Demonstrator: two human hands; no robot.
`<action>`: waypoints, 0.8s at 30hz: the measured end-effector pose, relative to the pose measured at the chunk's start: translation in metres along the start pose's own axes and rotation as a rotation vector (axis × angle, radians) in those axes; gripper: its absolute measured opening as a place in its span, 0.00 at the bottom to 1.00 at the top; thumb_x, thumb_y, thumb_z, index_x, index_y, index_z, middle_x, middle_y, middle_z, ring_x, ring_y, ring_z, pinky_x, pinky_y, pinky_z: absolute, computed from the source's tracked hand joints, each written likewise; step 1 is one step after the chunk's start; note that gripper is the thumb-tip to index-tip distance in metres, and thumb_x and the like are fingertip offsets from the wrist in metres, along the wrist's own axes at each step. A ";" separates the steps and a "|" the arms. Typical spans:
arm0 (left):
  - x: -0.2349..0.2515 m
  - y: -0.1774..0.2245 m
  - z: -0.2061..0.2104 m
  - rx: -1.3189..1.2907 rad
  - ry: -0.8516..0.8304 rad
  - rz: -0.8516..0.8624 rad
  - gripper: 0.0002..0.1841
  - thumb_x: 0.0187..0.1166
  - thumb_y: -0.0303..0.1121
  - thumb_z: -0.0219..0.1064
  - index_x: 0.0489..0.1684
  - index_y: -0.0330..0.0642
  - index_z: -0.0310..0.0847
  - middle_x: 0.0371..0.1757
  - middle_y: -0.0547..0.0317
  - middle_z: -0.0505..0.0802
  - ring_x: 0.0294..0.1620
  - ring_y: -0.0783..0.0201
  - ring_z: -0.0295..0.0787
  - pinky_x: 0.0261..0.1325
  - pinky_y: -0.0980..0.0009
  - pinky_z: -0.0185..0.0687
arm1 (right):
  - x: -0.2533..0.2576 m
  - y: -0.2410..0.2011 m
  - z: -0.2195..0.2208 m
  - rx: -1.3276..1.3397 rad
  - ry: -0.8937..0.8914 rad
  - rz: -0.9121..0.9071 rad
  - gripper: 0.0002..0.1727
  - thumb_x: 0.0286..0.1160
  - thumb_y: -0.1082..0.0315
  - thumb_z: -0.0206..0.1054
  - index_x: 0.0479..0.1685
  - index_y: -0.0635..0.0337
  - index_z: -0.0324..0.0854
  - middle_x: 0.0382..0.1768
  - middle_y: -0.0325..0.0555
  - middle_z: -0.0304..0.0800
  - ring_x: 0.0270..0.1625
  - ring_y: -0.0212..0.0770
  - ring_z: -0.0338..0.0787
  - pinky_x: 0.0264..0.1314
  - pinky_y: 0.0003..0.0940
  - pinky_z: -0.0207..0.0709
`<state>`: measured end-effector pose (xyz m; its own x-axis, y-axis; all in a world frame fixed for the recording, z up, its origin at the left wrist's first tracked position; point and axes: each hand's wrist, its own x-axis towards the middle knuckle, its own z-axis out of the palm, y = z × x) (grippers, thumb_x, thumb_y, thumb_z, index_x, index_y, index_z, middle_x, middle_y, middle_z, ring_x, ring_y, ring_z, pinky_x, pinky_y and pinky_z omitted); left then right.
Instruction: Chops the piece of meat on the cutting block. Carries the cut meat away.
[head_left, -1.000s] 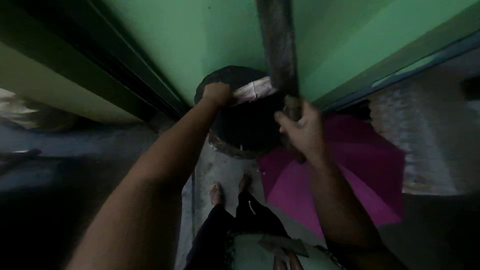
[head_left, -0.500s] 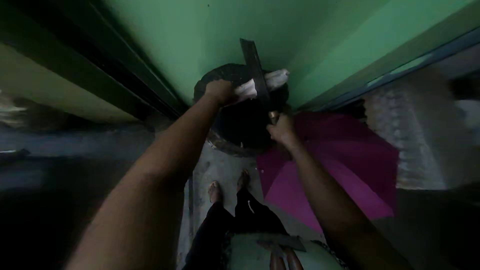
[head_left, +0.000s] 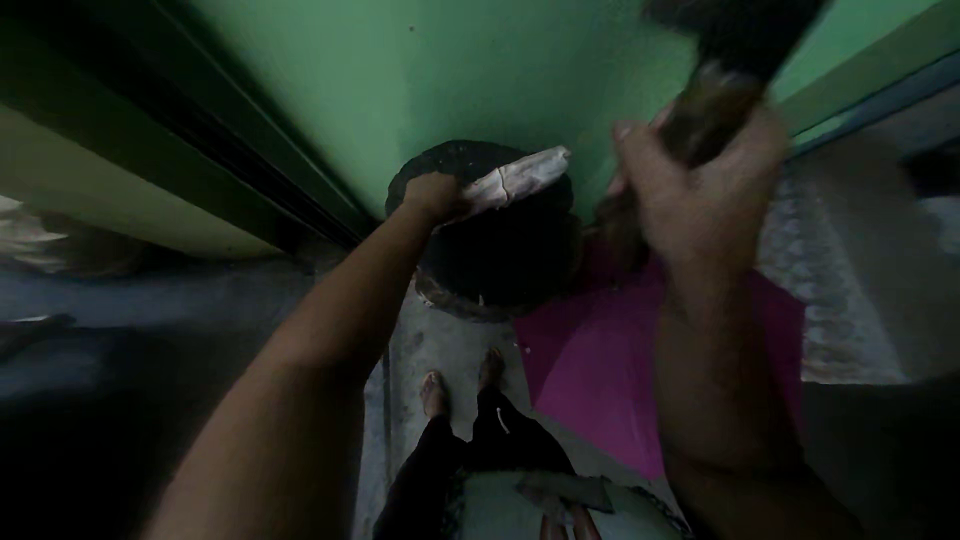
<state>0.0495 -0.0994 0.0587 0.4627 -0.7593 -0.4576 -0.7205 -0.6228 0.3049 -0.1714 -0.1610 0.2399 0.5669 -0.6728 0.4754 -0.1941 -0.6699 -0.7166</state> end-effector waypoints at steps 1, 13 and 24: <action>-0.001 0.000 0.000 -0.001 0.002 -0.001 0.28 0.82 0.53 0.66 0.46 0.29 0.86 0.54 0.29 0.90 0.61 0.29 0.86 0.56 0.27 0.77 | 0.010 -0.002 0.005 0.040 0.069 -0.074 0.16 0.70 0.65 0.74 0.48 0.63 0.75 0.31 0.31 0.85 0.25 0.23 0.87 0.29 0.24 0.88; -0.007 0.005 -0.001 -0.028 0.012 -0.008 0.26 0.83 0.52 0.65 0.48 0.30 0.85 0.55 0.30 0.89 0.61 0.29 0.86 0.55 0.28 0.77 | -0.064 0.137 0.077 -0.333 -0.624 0.829 0.28 0.71 0.67 0.74 0.72 0.64 0.74 0.47 0.63 0.88 0.38 0.56 0.92 0.44 0.56 0.88; -0.007 0.009 -0.005 -0.001 -0.014 -0.033 0.25 0.84 0.49 0.64 0.48 0.27 0.85 0.55 0.27 0.89 0.62 0.27 0.85 0.57 0.26 0.76 | 0.009 0.009 0.004 -0.042 0.006 0.070 0.20 0.70 0.63 0.75 0.54 0.64 0.75 0.34 0.33 0.84 0.24 0.23 0.86 0.28 0.23 0.87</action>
<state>0.0420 -0.1008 0.0692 0.4788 -0.7359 -0.4787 -0.7047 -0.6474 0.2904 -0.1649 -0.1717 0.2349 0.5456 -0.7206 0.4278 -0.2667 -0.6332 -0.7265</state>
